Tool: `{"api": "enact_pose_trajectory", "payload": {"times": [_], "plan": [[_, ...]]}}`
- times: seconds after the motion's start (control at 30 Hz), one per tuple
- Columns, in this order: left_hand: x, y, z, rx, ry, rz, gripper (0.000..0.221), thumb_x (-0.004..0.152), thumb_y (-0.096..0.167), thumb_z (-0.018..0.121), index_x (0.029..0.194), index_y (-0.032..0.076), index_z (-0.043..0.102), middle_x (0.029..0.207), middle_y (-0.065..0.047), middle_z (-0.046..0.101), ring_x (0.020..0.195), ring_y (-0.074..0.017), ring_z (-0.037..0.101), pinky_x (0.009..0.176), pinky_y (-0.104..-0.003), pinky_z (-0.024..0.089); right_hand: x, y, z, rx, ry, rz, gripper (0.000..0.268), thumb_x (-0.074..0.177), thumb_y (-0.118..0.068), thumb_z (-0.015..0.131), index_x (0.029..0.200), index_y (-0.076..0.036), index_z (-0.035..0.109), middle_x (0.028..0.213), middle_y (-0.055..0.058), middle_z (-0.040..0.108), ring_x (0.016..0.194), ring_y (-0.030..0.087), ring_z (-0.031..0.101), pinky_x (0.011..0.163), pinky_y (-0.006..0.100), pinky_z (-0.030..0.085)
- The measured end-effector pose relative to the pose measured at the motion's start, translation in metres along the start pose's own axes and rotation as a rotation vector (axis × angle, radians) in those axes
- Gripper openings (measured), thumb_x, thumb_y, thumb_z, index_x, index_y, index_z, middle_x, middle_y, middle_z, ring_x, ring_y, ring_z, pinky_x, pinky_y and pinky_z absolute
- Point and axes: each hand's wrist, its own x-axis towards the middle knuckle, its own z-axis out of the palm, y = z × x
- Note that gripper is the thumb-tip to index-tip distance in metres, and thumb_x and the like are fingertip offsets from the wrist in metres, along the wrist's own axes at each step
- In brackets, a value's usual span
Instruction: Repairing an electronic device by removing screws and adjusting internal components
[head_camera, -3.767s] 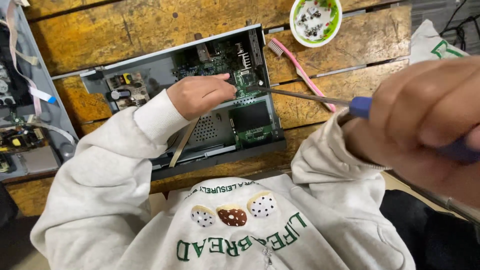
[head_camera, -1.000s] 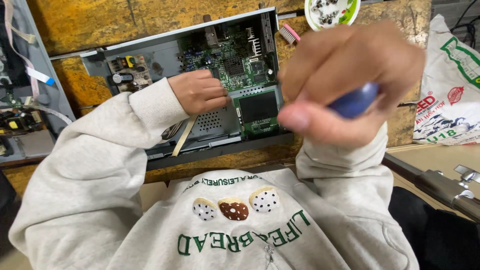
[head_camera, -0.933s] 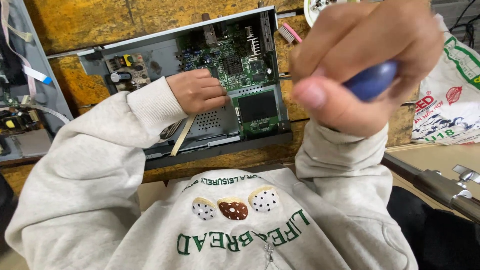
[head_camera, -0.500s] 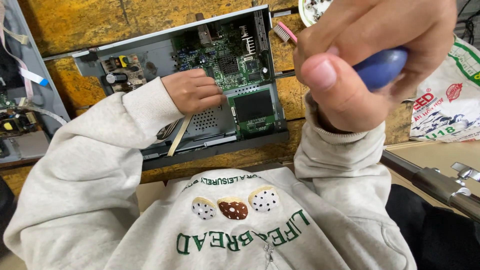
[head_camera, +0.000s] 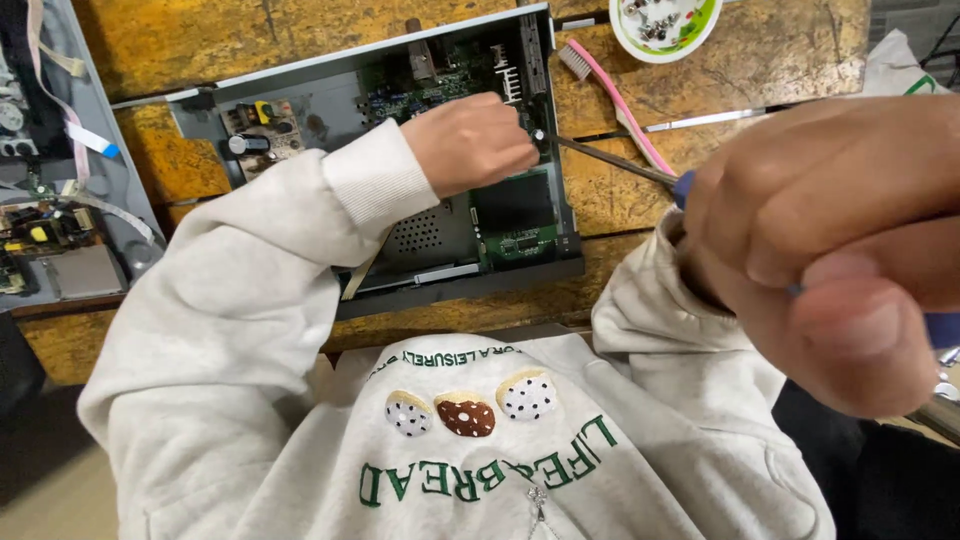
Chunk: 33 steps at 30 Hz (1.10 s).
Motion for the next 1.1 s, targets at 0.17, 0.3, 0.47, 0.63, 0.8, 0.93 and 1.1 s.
{"api": "enact_pose_trajectory", "payload": {"times": [0.17,0.3,0.47,0.63,0.8,0.93,1.1], "plan": [[0.018,-0.004,0.001,0.371,0.046,0.176,0.024,0.104,0.012,0.067,0.081,0.015,0.060,0.064,0.005,0.045,0.060,-0.0126,0.044,0.061,-0.025,0.039,0.007,-0.008,-0.037,0.054,-0.436,0.077,0.020,0.089,-0.013,0.039,0.073,-0.010,0.027,0.050,0.000,0.026,0.045,0.020,0.024,0.047,0.032,0.042],[0.023,-0.002,0.002,0.354,0.020,0.127,0.026,0.107,0.018,0.066,0.082,0.016,0.058,0.064,0.005,0.049,0.060,-0.0133,0.046,0.060,-0.027,0.038,0.003,-0.006,-0.041,0.043,-0.432,-0.018,0.015,0.087,-0.006,0.051,0.075,-0.005,0.042,0.078,0.009,0.047,0.048,0.022,0.036,0.051,0.036,0.039],[0.022,0.000,0.011,0.303,-0.023,0.143,0.013,0.102,0.005,0.063,0.092,0.013,0.058,0.061,0.003,0.047,0.059,-0.0162,0.042,0.058,-0.029,0.038,0.007,-0.009,-0.037,0.021,-0.382,0.004,0.019,0.085,-0.006,0.055,0.070,-0.005,0.043,0.074,0.009,0.050,0.049,0.026,0.035,0.050,0.040,0.033],[0.021,0.001,0.016,0.409,-0.064,0.060,0.016,0.106,0.018,0.064,0.092,0.018,0.057,0.061,0.007,0.035,0.052,-0.0137,0.036,0.049,-0.028,0.033,0.010,-0.010,-0.038,-0.005,-0.407,0.005,0.016,0.085,-0.006,0.054,0.071,-0.004,0.045,0.074,0.010,0.050,0.051,0.026,0.044,0.050,0.038,0.038],[0.023,-0.004,0.014,0.329,-0.223,0.033,0.020,0.106,0.020,0.059,0.088,0.017,0.054,0.060,0.009,0.039,0.044,-0.0115,0.041,0.037,-0.026,0.038,0.012,-0.009,-0.044,-0.004,-0.468,0.012,0.015,0.084,-0.004,0.057,0.073,-0.003,0.046,0.076,0.011,0.051,0.054,0.028,0.045,0.053,0.040,0.039],[0.002,-0.010,-0.015,0.101,-0.006,-0.051,0.018,0.092,-0.006,0.066,0.091,0.011,0.062,0.058,0.004,0.037,0.049,-0.0147,0.041,0.040,-0.032,0.040,0.000,-0.004,-0.038,0.063,-0.347,-0.044,0.030,0.088,-0.014,0.042,0.063,-0.011,0.025,0.060,0.004,0.035,0.040,0.017,0.026,0.044,0.037,0.035],[-0.040,-0.005,-0.093,-0.018,-0.121,-0.251,0.012,0.102,0.009,0.074,0.111,0.002,0.071,0.095,-0.010,0.072,0.084,-0.0245,0.071,0.073,-0.036,0.062,-0.022,0.013,-0.026,0.374,0.526,-0.136,0.058,0.045,-0.001,0.069,0.053,-0.020,0.015,0.039,-0.001,0.024,0.023,0.012,0.028,0.021,0.033,0.032]]}}
